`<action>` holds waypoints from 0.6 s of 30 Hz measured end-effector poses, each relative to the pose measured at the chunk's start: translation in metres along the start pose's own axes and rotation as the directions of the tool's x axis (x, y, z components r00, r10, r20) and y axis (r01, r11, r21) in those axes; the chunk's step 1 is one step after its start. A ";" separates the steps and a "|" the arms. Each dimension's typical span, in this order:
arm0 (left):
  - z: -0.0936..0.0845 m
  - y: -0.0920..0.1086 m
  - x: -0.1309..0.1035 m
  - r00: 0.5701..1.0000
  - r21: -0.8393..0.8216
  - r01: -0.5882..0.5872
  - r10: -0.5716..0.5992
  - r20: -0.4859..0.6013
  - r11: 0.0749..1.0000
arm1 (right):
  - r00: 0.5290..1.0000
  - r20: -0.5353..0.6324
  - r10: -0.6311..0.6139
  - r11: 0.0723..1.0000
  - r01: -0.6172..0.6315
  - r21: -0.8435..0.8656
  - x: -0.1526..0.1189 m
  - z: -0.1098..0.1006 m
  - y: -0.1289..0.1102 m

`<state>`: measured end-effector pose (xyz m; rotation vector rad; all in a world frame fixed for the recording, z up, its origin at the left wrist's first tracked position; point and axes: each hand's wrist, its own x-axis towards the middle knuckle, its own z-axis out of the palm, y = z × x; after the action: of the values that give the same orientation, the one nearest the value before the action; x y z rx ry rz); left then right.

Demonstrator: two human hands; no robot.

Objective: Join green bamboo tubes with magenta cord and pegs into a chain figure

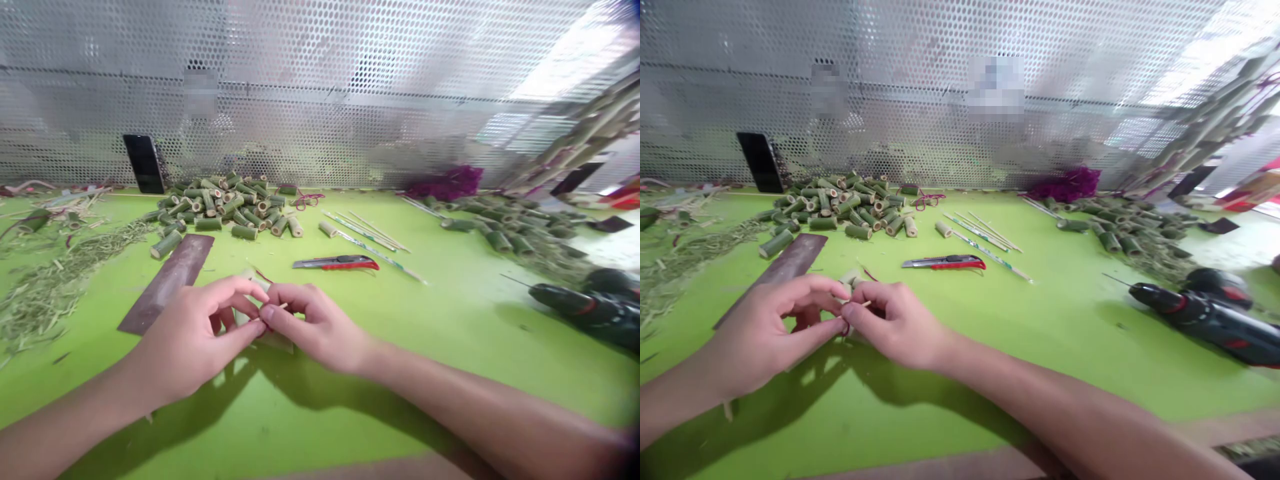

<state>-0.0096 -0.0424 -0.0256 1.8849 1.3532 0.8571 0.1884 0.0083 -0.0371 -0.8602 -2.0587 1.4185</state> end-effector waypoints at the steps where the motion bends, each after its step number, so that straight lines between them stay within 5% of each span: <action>1: 0.001 0.000 0.000 1.000 -0.017 0.020 -0.021 -0.005 1.000 | 1.000 0.006 -0.005 1.000 0.005 0.015 0.000 0.000 0.001; 5: 0.003 -0.001 0.001 0.995 -0.085 0.078 -0.082 -0.048 0.993 | 1.000 -0.017 -0.021 0.998 0.022 0.051 0.001 -0.004 0.005; 11: 0.003 -0.002 0.006 0.991 -0.298 0.042 -0.077 -0.107 0.953 | 0.981 -0.146 -0.125 0.981 0.101 -0.163 -0.002 -0.006 0.009; 18: 0.006 -0.005 0.005 0.990 -0.236 0.056 -0.085 -0.116 0.970 | 0.946 -0.104 -0.306 0.854 0.225 -0.469 -0.001 0.004 0.008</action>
<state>-0.0061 -0.0367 -0.0318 1.6172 1.3224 1.0643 0.1886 0.0070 -0.0456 -0.7969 -2.2981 0.6951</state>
